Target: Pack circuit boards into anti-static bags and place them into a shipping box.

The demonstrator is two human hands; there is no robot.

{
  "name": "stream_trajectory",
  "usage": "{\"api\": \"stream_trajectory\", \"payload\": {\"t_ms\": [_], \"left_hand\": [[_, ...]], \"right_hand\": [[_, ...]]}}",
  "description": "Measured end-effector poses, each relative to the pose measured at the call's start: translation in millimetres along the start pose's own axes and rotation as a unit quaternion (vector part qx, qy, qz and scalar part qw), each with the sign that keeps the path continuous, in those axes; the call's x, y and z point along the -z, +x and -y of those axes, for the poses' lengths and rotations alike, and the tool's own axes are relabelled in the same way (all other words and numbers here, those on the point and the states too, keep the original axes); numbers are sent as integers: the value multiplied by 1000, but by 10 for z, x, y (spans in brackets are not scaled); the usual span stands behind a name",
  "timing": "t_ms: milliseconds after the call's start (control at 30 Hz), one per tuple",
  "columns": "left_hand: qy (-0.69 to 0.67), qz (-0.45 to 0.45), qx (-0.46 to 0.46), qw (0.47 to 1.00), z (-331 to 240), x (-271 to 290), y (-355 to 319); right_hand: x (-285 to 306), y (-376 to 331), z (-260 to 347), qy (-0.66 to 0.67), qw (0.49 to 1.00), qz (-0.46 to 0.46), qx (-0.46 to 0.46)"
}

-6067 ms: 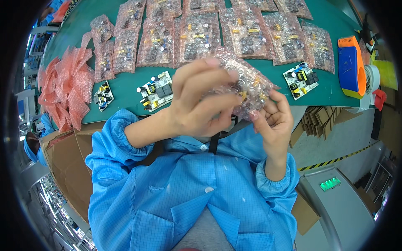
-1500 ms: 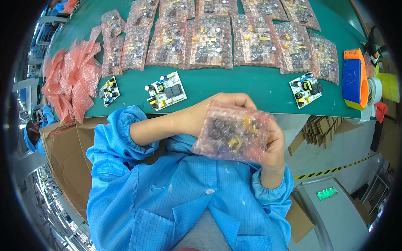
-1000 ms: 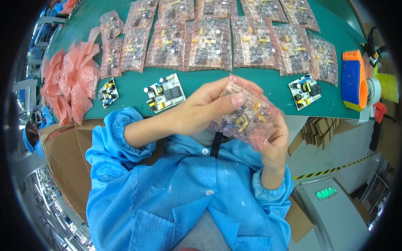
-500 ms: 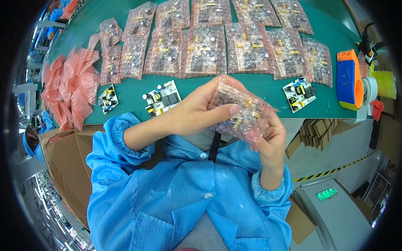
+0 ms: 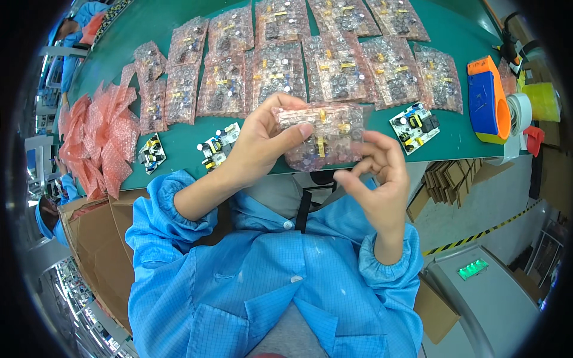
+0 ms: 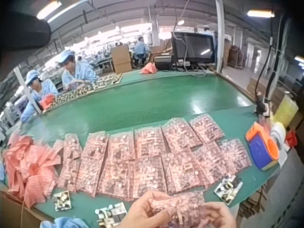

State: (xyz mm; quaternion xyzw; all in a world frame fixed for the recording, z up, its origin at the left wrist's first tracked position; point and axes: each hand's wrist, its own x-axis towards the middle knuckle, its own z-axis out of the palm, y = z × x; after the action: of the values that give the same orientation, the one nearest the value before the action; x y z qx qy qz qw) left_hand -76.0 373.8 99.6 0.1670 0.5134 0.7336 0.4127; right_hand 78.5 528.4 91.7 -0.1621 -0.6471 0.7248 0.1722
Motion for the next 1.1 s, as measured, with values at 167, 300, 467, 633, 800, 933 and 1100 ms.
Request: {"api": "stream_trajectory", "payload": {"t_ms": [167,300,467,633,800,933,1100], "left_hand": [[118,11,24,993,-24,66,-33],[101,46,-65,992,-7,-2,-7],[217,95,-82,968,-58,-59,-60],[447,66,-179,874,-152,-160,-134],[526,-45,-218,821,-222,-208,-129],[596,-150,-286,735,-508,77,-151],[578,-310,-176,734,-1256,946,-192]], "right_hand": [[131,18,10,-91,996,17,2],[239,46,56,-69,996,24,45],[185,88,95,17,997,49,58],[-69,209,183,-14,997,47,52],[-273,348,178,15,995,43,93],[-306,368,150,-4,980,-8,200],[301,336,-69,-133,901,-178,372]]}}
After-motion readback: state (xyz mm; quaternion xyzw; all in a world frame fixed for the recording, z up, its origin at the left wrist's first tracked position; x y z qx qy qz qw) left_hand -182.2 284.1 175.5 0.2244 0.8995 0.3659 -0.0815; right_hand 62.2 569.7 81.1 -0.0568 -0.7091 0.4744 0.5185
